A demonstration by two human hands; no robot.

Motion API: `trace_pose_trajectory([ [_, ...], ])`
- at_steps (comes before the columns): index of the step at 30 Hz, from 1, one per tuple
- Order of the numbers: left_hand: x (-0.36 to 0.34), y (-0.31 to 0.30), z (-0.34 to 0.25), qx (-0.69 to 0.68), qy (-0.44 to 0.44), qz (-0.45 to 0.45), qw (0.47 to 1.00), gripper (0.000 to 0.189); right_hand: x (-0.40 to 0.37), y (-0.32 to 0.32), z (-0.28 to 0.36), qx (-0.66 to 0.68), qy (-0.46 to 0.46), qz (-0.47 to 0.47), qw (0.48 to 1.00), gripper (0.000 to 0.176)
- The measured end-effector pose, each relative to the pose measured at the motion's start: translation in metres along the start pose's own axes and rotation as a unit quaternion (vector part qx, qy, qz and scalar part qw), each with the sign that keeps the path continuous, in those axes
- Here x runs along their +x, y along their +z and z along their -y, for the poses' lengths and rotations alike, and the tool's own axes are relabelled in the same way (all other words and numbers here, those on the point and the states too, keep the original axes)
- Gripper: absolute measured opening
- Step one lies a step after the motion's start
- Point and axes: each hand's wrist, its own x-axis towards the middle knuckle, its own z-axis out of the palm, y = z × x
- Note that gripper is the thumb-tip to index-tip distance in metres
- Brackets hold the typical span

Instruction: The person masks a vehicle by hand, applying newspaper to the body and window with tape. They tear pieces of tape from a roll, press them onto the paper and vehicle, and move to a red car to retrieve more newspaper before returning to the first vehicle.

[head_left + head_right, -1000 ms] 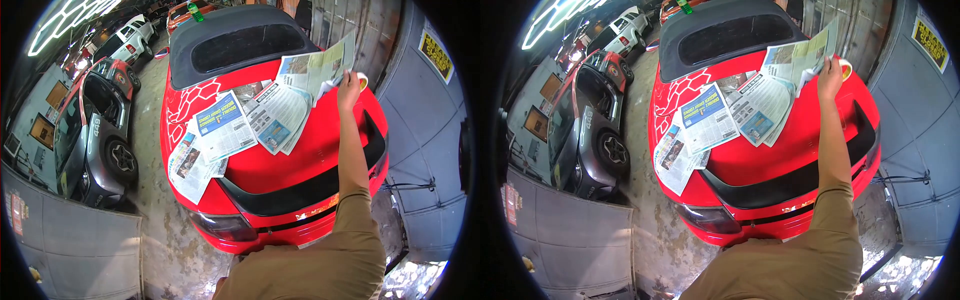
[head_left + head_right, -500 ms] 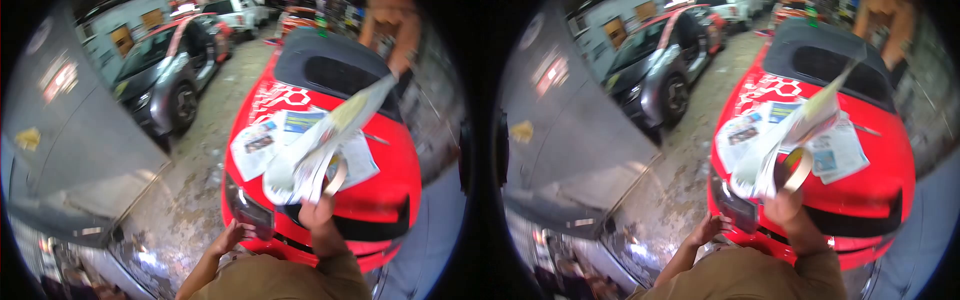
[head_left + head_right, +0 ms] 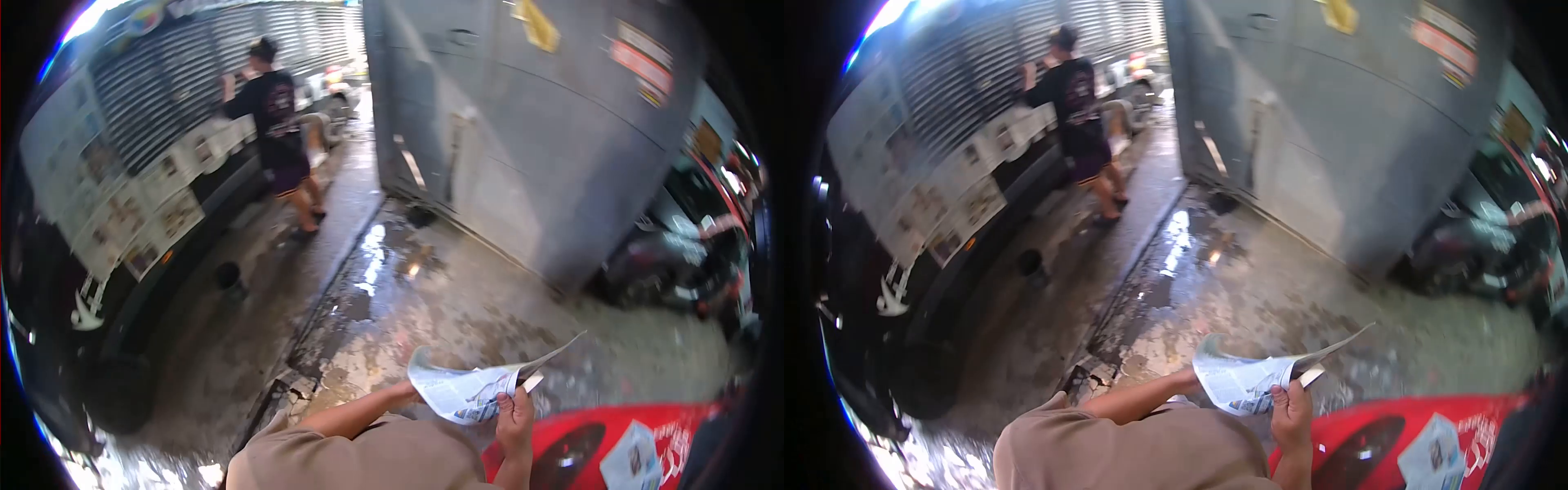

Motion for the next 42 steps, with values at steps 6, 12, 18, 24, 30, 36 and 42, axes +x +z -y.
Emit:
trace_pose_trajectory([
  [6, -0.101, -0.188, -0.004, -0.129, 0.106, -0.266, 0.949, 0.064, 0.114, 0.160, 0.020, 0.007, -0.032, 0.191, 0.981, 0.019],
  [12, -0.212, -0.205, -0.032, -0.419, 0.377, -0.351, 0.748, 0.089, 0.196, 0.270, 0.037, 0.023, -0.122, 0.389, 0.913, 0.018],
  [18, -0.197, -0.305, -0.003, -0.473, 0.371, -0.466, 0.650, 0.041, 0.308, 0.356, 0.007, 0.079, -0.132, 0.490, 0.858, 0.019],
  [24, -0.238, -0.374, -0.108, -0.544, 0.387, -0.587, 0.458, 0.025, 0.474, 0.477, -0.041, 0.102, -0.091, 0.574, 0.808, 0.017],
  [30, -0.268, -0.383, -0.156, -0.484, 0.535, -0.626, 0.295, 0.031, 0.538, 0.582, -0.158, 0.182, 0.144, 0.647, 0.726, 0.024],
  [36, -0.254, -0.356, -0.278, -0.387, 0.547, -0.672, 0.316, 0.027, 0.576, 0.703, -0.277, -0.260, -0.090, 0.783, 0.557, 0.030],
  [42, -0.213, -0.406, -0.426, -0.266, 0.456, -0.668, 0.524, 0.029, 0.574, 0.757, -0.052, 0.092, 0.000, 0.749, 0.656, 0.029],
])
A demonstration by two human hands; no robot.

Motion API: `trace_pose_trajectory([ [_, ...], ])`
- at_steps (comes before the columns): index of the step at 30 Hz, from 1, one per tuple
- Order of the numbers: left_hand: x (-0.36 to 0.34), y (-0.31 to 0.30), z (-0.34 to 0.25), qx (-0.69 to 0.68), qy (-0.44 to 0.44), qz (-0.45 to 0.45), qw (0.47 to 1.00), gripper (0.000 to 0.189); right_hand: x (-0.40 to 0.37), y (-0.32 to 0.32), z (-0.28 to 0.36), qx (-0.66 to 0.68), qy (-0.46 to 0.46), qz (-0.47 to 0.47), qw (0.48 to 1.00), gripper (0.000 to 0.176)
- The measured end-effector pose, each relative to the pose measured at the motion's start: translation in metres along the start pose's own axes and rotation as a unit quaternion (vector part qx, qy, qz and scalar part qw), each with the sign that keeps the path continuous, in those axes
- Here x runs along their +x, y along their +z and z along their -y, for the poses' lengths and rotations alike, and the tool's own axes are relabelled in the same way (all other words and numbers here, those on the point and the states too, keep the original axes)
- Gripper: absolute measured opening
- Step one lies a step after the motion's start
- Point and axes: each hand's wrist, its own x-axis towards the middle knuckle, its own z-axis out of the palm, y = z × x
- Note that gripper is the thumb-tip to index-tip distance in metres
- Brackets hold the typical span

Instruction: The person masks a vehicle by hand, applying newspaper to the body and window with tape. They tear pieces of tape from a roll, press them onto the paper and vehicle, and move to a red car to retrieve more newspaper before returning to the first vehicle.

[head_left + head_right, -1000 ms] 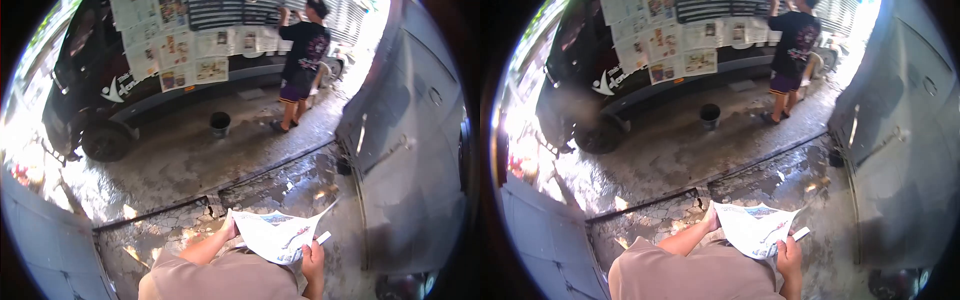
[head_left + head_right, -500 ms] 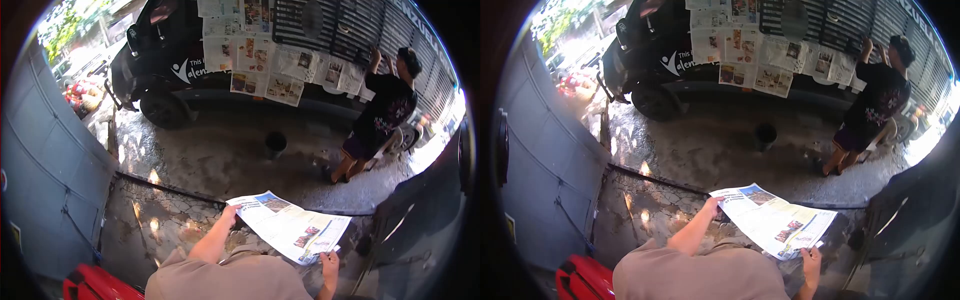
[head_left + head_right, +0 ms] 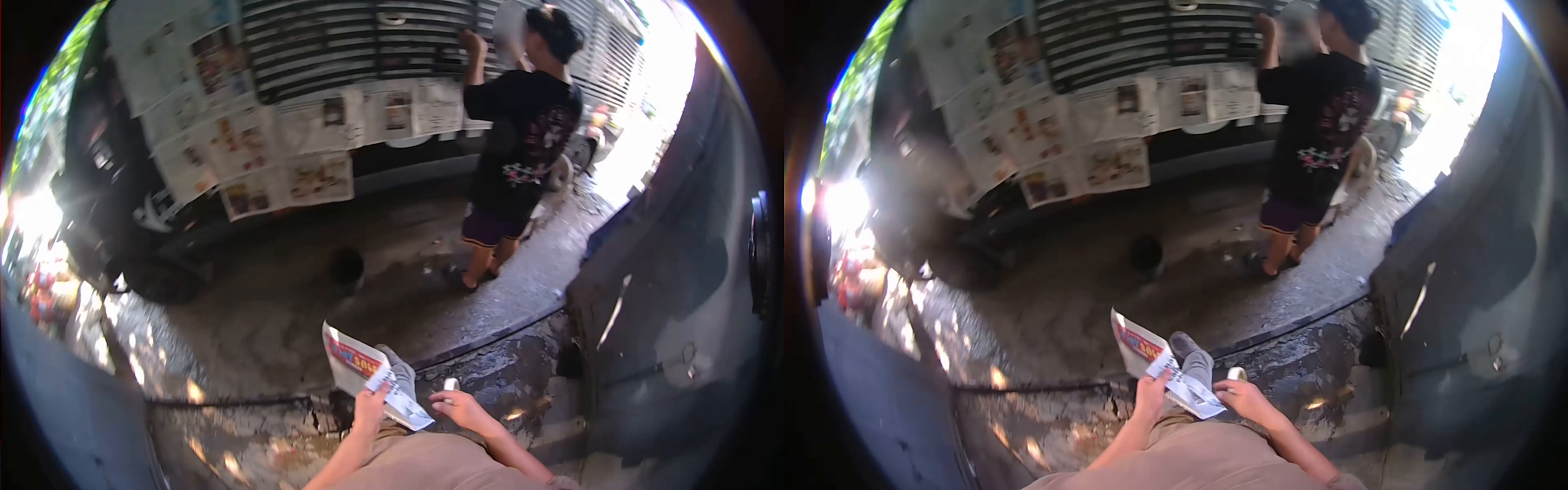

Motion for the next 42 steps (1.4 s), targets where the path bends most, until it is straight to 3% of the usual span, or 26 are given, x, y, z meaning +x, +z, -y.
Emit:
trace_pose_trajectory([
  [1, 0.021, 0.017, -0.003, 0.051, -0.024, 0.045, 0.997, 0.028, 0.020, -0.001, 0.013, -0.045, -0.102, -0.034, 0.993, 0.034],
  [4, 0.104, 0.051, -0.005, 0.083, 0.035, 0.182, 0.979, 0.028, 0.076, -0.017, 0.078, -0.159, -0.108, -0.115, 0.975, 0.042],
  [7, 0.172, 0.078, -0.055, 0.120, 0.023, 0.192, 0.974, 0.028, 0.142, -0.040, 0.118, -0.219, -0.089, -0.142, 0.961, 0.047],
  [14, 0.299, 0.081, -0.162, 0.190, 0.064, 0.134, 0.970, 0.025, 0.293, -0.069, 0.190, -0.213, -0.131, -0.126, 0.960, 0.043],
  [18, 0.326, 0.091, -0.242, 0.251, 0.111, 0.054, 0.960, 0.027, 0.349, -0.076, 0.210, -0.239, -0.132, -0.135, 0.953, 0.038],
  [21, 0.383, 0.069, -0.241, 0.275, 0.159, 0.023, 0.948, 0.034, 0.382, -0.084, 0.243, -0.234, -0.136, -0.126, 0.954, 0.035],
  [22, 0.389, 0.067, -0.245, 0.256, 0.170, 0.017, 0.951, 0.039, 0.390, -0.087, 0.251, -0.225, -0.144, -0.125, 0.956, 0.035],
  [26, 0.403, 0.061, -0.264, 0.267, 0.212, -0.021, 0.940, 0.038, 0.425, -0.116, 0.274, -0.229, -0.131, 0.027, 0.964, 0.034],
  [29, 0.407, 0.062, -0.273, 0.265, 0.222, -0.010, 0.938, 0.037, 0.440, -0.118, 0.293, -0.198, -0.123, 0.004, 0.972, 0.035],
  [30, 0.404, 0.066, -0.279, 0.259, 0.217, 0.004, 0.941, 0.036, 0.444, -0.113, 0.297, -0.225, -0.136, -0.049, 0.964, 0.036],
  [34, 0.391, 0.085, -0.292, 0.284, 0.225, -0.006, 0.932, 0.035, 0.465, -0.098, 0.288, -0.240, -0.228, -0.089, 0.939, 0.041],
  [38, 0.371, 0.109, -0.318, 0.280, 0.230, -0.034, 0.931, 0.034, 0.469, -0.108, 0.297, -0.199, -0.244, -0.054, 0.948, 0.046],
  [42, 0.374, 0.121, -0.324, 0.221, 0.208, -0.004, 0.953, 0.024, 0.472, -0.125, 0.311, -0.179, -0.252, -0.053, 0.950, 0.046],
])
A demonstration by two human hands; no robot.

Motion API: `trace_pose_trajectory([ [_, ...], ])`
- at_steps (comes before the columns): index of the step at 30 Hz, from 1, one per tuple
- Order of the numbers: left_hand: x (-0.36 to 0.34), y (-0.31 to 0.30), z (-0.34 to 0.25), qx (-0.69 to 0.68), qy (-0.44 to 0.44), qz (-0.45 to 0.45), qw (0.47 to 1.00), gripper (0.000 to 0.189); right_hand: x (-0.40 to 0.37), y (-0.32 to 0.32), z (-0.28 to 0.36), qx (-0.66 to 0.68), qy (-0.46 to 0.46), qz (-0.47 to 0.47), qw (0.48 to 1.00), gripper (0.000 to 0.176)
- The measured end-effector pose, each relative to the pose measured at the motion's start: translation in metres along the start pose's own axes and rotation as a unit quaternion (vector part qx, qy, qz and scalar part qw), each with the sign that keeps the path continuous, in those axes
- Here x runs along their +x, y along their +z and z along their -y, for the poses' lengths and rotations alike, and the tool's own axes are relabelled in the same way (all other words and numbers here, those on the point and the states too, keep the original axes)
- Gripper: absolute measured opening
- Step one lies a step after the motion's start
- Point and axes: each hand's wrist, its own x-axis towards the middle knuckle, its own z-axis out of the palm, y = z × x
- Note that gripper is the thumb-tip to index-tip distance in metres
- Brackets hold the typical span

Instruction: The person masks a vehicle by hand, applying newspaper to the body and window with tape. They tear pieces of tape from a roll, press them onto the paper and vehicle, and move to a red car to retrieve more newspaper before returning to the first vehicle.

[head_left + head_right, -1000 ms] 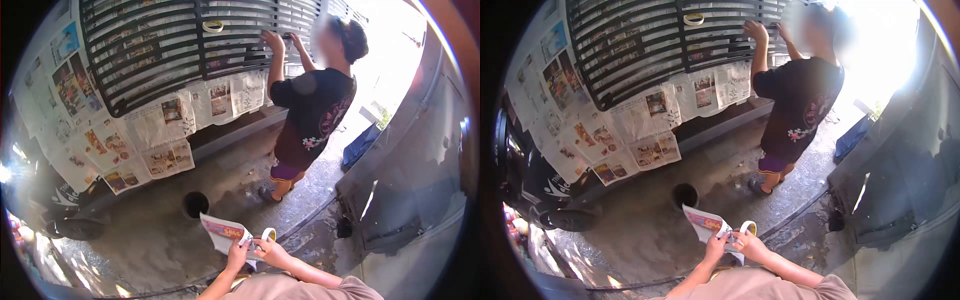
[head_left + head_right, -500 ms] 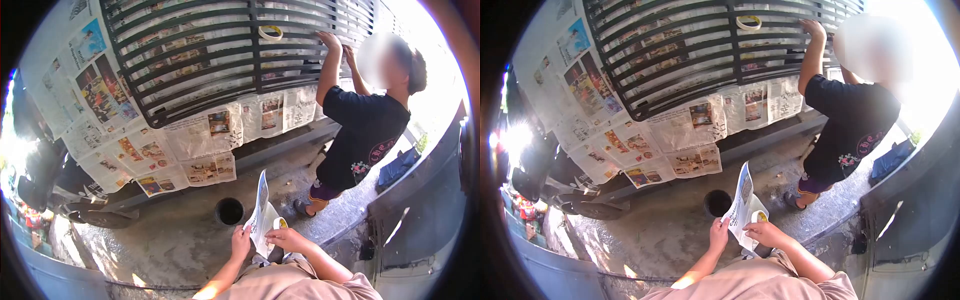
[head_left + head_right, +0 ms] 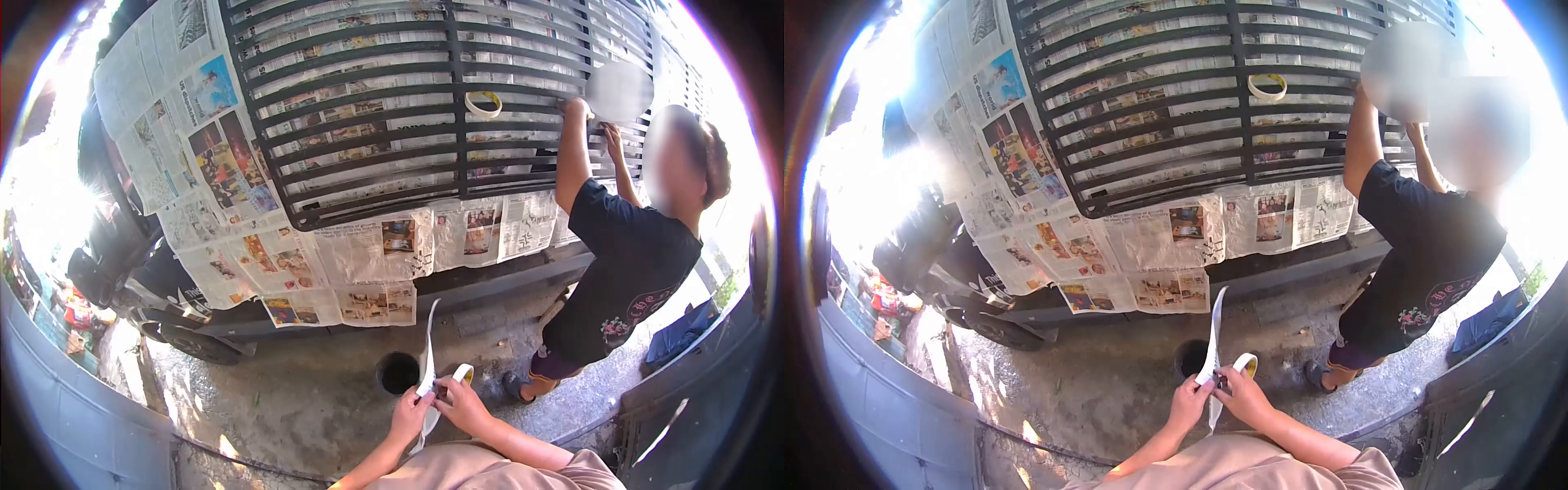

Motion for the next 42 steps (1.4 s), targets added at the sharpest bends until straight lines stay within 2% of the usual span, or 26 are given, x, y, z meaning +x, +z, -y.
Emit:
trace_pose_trajectory([
  [2, 0.003, 0.004, 0.010, -0.037, -0.022, 0.018, 0.999, 0.024, 0.000, -0.007, 0.002, 0.006, 0.014, -0.004, 1.000, 0.044],
  [9, -0.005, 0.015, 0.000, -0.113, -0.005, 0.036, 0.993, 0.029, -0.003, -0.026, -0.008, 0.032, -0.037, 0.007, 0.999, 0.047],
  [11, -0.005, 0.015, -0.005, -0.091, 0.000, 0.042, 0.995, 0.028, -0.005, -0.031, -0.004, 0.037, -0.057, 0.005, 0.998, 0.048],
  [17, -0.010, 0.019, -0.001, -0.043, 0.021, 0.020, 0.999, 0.028, -0.009, -0.036, -0.005, 0.065, -0.038, 0.023, 0.997, 0.047],
  [19, -0.011, 0.023, -0.019, -0.012, 0.024, 0.009, 1.000, 0.028, -0.007, -0.035, -0.008, 0.064, -0.038, 0.020, 0.997, 0.046],
  [29, -0.010, 0.020, -0.018, 0.048, 0.089, -0.010, 0.995, 0.029, -0.005, -0.035, -0.003, 0.077, -0.054, 0.004, 0.996, 0.037],
  [30, -0.011, 0.022, -0.025, 0.035, 0.073, -0.032, 0.996, 0.025, -0.004, -0.035, -0.003, 0.078, -0.054, 0.006, 0.995, 0.036],
  [34, -0.012, 0.021, -0.032, 0.052, 0.092, -0.043, 0.994, 0.025, -0.003, -0.036, -0.008, 0.026, -0.082, 0.003, 0.996, 0.034],
  [42, -0.010, 0.021, -0.024, 0.076, 0.098, -0.034, 0.992, 0.022, -0.004, -0.036, -0.011, 0.042, -0.030, 0.020, 0.998, 0.034],
])
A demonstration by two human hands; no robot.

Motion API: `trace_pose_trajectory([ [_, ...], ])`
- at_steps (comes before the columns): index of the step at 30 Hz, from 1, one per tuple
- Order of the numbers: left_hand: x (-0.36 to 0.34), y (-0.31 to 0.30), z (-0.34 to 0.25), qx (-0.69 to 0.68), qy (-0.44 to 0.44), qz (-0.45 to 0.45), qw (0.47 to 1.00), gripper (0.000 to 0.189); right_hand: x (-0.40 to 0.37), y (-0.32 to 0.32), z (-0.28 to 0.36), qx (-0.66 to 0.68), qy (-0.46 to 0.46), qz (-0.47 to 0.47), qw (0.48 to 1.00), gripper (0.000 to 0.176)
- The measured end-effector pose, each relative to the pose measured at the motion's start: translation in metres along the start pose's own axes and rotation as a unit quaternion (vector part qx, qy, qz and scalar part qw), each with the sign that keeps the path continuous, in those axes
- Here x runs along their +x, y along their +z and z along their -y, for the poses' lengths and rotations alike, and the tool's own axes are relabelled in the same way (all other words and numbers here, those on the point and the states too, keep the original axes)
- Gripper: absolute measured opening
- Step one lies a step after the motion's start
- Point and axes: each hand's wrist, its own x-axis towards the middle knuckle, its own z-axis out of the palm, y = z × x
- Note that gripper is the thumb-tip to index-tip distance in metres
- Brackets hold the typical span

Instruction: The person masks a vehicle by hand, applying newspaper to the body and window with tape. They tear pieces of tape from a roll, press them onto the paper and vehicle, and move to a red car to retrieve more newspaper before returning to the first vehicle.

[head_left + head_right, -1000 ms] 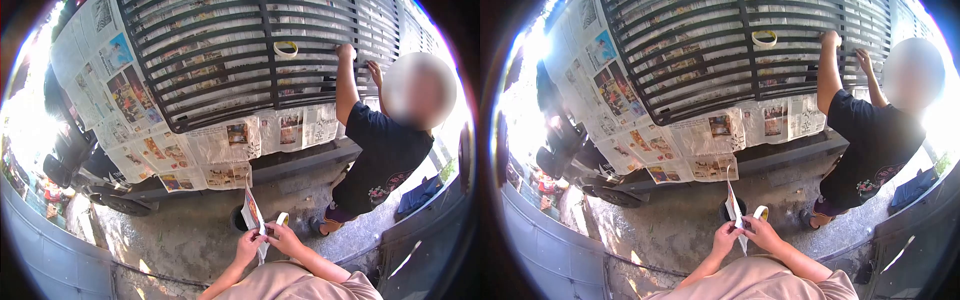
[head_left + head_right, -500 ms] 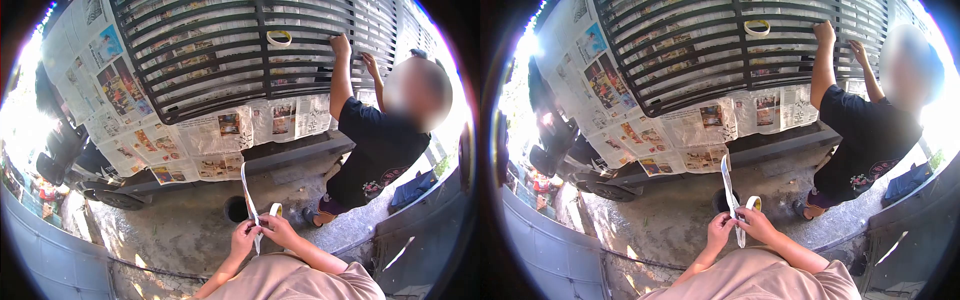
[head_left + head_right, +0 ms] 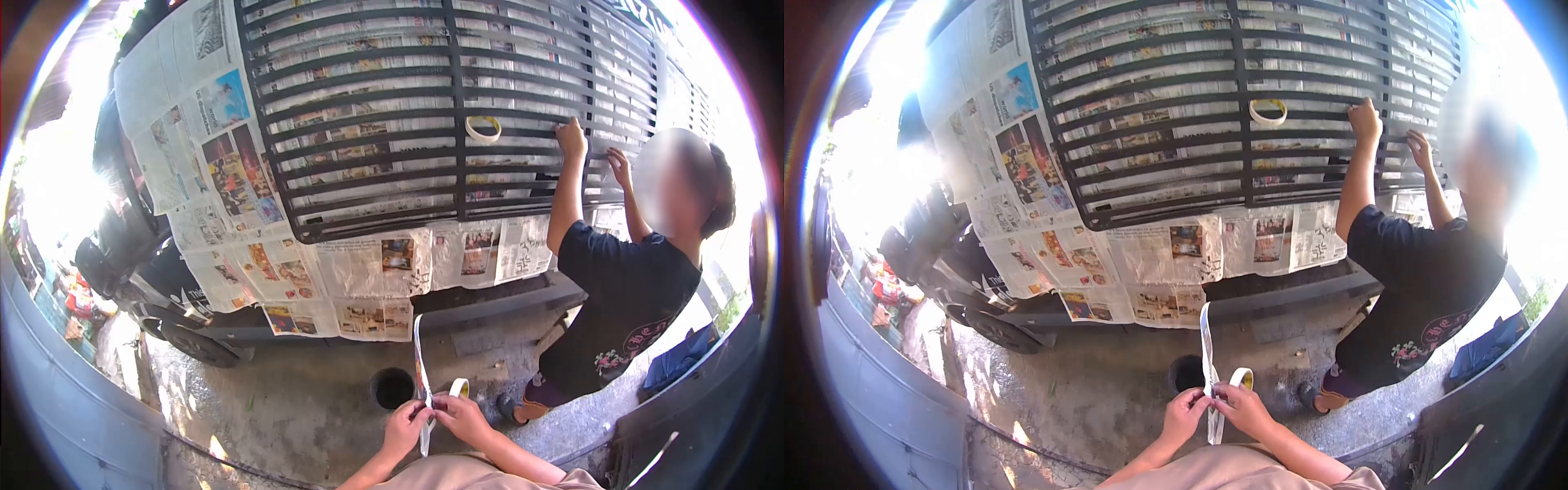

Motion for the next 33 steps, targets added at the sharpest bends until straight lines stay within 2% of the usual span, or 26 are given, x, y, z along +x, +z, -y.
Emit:
trace_pose_trajectory([
  [4, 0.000, 0.002, 0.003, -0.034, -0.013, -0.001, 0.999, 0.022, 0.000, 0.001, -0.001, 0.009, 0.004, -0.012, 1.000, 0.033],
  [13, 0.000, 0.003, 0.003, -0.018, 0.006, -0.008, 1.000, 0.023, 0.000, 0.002, 0.001, -0.005, -0.010, -0.018, 1.000, 0.032],
  [16, 0.000, 0.000, -0.004, -0.018, -0.018, 0.004, 1.000, 0.023, 0.000, 0.003, -0.001, 0.000, -0.003, -0.015, 1.000, 0.031],
  [33, 0.000, -0.002, -0.007, -0.031, -0.018, 0.002, 0.999, 0.025, 0.003, 0.002, 0.005, 0.007, 0.008, -0.008, 1.000, 0.030],
])
